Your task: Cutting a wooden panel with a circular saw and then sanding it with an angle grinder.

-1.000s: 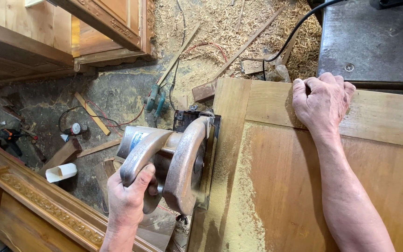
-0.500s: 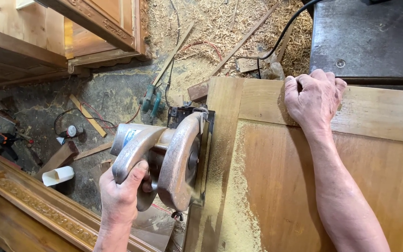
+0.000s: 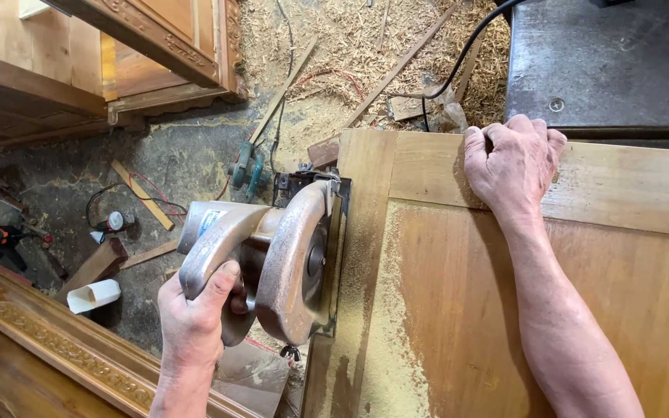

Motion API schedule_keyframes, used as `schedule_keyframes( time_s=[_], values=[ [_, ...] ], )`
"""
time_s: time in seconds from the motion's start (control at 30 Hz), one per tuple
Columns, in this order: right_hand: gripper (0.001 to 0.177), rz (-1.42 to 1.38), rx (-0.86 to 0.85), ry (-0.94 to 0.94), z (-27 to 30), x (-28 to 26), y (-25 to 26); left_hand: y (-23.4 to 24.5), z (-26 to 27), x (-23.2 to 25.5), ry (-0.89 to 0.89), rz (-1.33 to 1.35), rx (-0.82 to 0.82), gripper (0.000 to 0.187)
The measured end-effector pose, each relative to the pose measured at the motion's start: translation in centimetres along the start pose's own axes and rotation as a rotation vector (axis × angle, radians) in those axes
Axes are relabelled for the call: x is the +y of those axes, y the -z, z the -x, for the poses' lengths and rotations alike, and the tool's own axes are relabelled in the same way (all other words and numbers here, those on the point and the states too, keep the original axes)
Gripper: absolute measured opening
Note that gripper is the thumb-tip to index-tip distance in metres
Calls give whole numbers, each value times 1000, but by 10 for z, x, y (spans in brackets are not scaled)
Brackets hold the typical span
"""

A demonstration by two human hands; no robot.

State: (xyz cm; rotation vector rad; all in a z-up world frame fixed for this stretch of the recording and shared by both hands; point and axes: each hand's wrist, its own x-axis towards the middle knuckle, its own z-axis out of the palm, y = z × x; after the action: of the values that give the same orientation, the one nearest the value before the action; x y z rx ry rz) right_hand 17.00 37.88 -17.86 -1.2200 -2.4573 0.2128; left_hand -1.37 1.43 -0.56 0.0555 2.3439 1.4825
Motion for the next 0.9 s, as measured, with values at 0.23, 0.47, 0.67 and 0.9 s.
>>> schedule_keyframes(
  time_s=[0.23, 0.47, 0.67, 0.9],
  values=[
    [41, -18, -32, -30, 0, -1, 2, -7, -1, 5, 20, 85, -17, 21],
    [40, -18, -19, -9, 0, -1, 1, -10, -4, 12, -9, -37, 15, 34],
    [40, -10, -23, -18, 0, -1, 1, -12, -8, 13, -26, -23, 3, 28],
    [39, -27, -15, -11, 0, -1, 1, -16, -11, 16, -31, -32, 4, 26]
  ],
)
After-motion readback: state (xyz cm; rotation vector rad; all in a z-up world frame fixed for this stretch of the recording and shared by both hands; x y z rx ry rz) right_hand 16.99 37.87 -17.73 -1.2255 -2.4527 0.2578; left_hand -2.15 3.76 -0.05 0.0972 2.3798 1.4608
